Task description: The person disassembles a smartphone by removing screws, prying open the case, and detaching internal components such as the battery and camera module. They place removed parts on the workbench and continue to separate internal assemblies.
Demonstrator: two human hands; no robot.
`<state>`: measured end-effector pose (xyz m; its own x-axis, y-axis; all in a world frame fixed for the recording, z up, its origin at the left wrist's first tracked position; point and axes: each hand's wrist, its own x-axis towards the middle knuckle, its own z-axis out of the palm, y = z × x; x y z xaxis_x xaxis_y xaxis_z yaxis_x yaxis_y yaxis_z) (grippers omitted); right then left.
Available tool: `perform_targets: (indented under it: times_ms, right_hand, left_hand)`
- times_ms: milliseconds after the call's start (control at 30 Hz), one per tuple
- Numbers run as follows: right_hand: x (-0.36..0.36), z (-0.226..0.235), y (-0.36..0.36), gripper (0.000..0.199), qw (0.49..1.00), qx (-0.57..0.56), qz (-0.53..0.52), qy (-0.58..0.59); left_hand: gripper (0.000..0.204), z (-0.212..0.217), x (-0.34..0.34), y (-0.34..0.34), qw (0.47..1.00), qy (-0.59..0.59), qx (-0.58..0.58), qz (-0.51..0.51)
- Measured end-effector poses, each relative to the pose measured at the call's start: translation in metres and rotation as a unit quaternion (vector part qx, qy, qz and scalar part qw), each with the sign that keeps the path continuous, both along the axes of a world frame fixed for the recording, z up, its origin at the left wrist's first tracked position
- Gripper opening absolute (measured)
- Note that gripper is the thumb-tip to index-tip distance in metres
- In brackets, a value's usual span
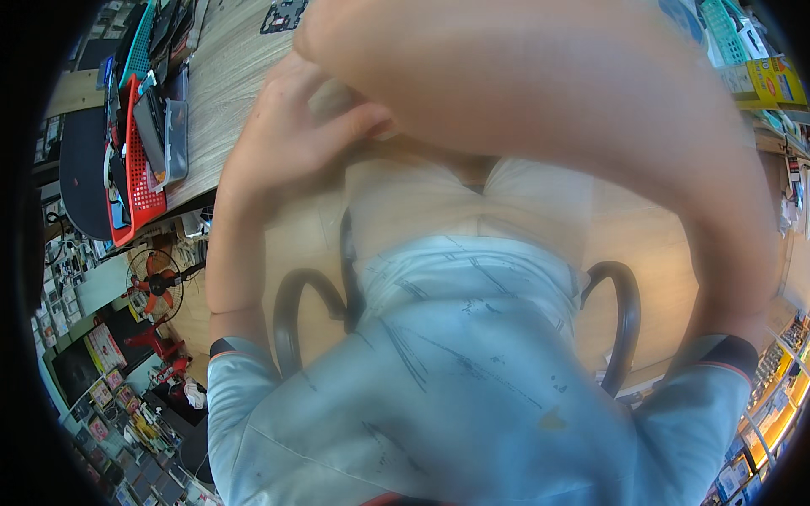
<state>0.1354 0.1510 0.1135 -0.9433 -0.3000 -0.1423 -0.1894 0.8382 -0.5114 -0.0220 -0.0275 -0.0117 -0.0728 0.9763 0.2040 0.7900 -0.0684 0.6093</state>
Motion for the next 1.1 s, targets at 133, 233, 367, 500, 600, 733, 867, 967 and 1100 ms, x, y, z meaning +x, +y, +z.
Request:
perform_targets:
  times_ms: [133, 233, 367, 500, 600, 733, 867, 967, 1100]
  right_hand:
    - [-0.005, 0.018, -0.009, 0.02, 0.996, 0.026, -0.04, -0.077]
    - [0.0, 0.01, -0.004, 0.017, 1.0, 0.01, 0.001, -0.02]
    - [0.001, -0.004, -0.003, 0.016, 0.993, -0.097, -0.06, 0.0]
    - [0.0, 0.001, 0.001, 0.018, 0.999, -0.041, 0.034, 0.009]
    - [0.001, -0.01, -0.006, 0.02, 0.997, -0.067, -0.034, 0.014]
    - [0.006, -0.007, -0.002, 0.022, 1.0, 0.013, -0.015, 0.012]
    - [-0.007, 0.004, 0.005, 0.025, 0.997, -0.059, 0.006, -0.058]
    - [-0.025, 0.025, 0.002, 0.025, 0.987, -0.004, 0.065, -0.149]
    - [0.005, 0.0, -0.013, 0.023, 0.998, -0.023, -0.05, 0.025]
  left_hand:
    - [0.042, -0.005, -0.001, 0.003, 0.996, 0.015, 0.084, -0.023]
    - [0.053, -0.004, 0.0, 0.001, 0.999, -0.011, 0.047, -0.004]
    - [0.051, 0.0, 0.004, -0.003, 0.999, 0.02, 0.017, 0.032]
    - [0.051, 0.003, 0.003, -0.001, 0.999, -0.005, -0.012, 0.039]
    - [0.05, 0.002, 0.007, 0.0, 0.999, 0.008, 0.009, 0.05]
    - [0.047, 0.003, 0.007, 0.004, 0.998, 0.009, 0.046, 0.033]
    - [0.045, 0.006, 0.009, 0.001, 0.999, -0.002, -0.001, 0.053]
    - [0.046, 0.006, 0.007, 0.003, 0.999, 0.0, 0.0, 0.035]
    - [0.048, 0.004, 0.005, 0.003, 0.996, -0.06, -0.047, 0.054]
